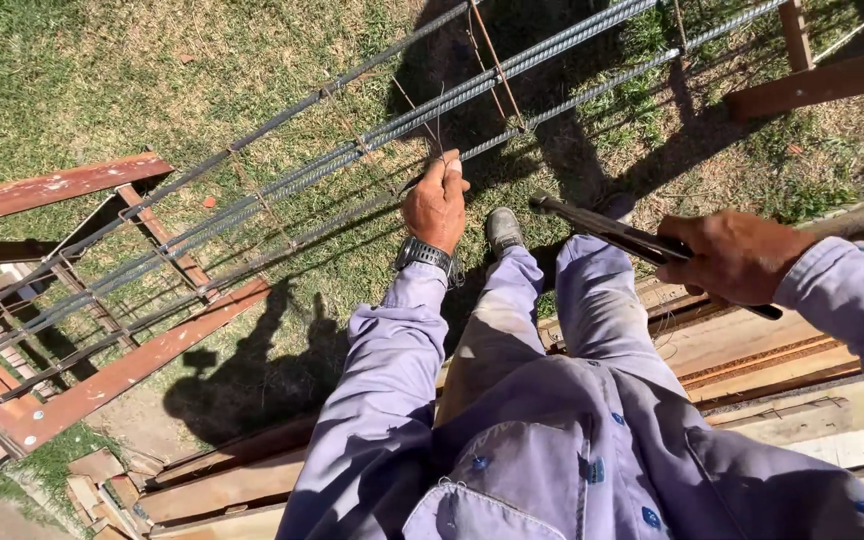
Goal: The person uses a rebar tying tool to twist and secure wire ties around the intersections of a rebar grid. They repeatedly position the tool, rotate the handle to tighten the wire, and move along the grid to fasten multiple joints.
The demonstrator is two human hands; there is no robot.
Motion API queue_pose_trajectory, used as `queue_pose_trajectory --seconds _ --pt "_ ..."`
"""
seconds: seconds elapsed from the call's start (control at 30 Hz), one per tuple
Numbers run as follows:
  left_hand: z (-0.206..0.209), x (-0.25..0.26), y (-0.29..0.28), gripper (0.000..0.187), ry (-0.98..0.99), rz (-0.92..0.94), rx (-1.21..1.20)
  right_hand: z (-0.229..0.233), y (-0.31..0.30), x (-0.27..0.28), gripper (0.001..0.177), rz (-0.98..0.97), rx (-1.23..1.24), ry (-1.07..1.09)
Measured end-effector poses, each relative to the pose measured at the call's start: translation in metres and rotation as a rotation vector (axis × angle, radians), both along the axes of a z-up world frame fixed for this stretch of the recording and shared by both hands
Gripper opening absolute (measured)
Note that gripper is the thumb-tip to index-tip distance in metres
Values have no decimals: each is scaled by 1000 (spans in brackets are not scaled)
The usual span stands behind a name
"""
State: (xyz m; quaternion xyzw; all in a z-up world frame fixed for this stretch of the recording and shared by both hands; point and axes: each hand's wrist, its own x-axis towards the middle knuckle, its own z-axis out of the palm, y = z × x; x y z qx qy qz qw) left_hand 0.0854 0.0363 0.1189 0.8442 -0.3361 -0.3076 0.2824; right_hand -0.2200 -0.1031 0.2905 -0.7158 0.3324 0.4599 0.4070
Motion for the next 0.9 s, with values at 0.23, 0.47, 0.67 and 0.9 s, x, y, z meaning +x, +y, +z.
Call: queue_pose_trajectory --seconds 0.23,0.47,0.67,0.9 --pt "78 -10 -10 40 452 -129 -142 17 65 -81 32 -869 -206 -420" --pt "121 -55 -41 39 734 -325 -134 -10 -9 1 11 -1414 -23 -1000" --pt "149 -127 -79 30 866 -373 -138 -18 -59 20 14 -1281 -110 -1098" --pt "136 -207 -116 23 954 -265 -74 -41 -133 -59 4 -1252 57 -990"
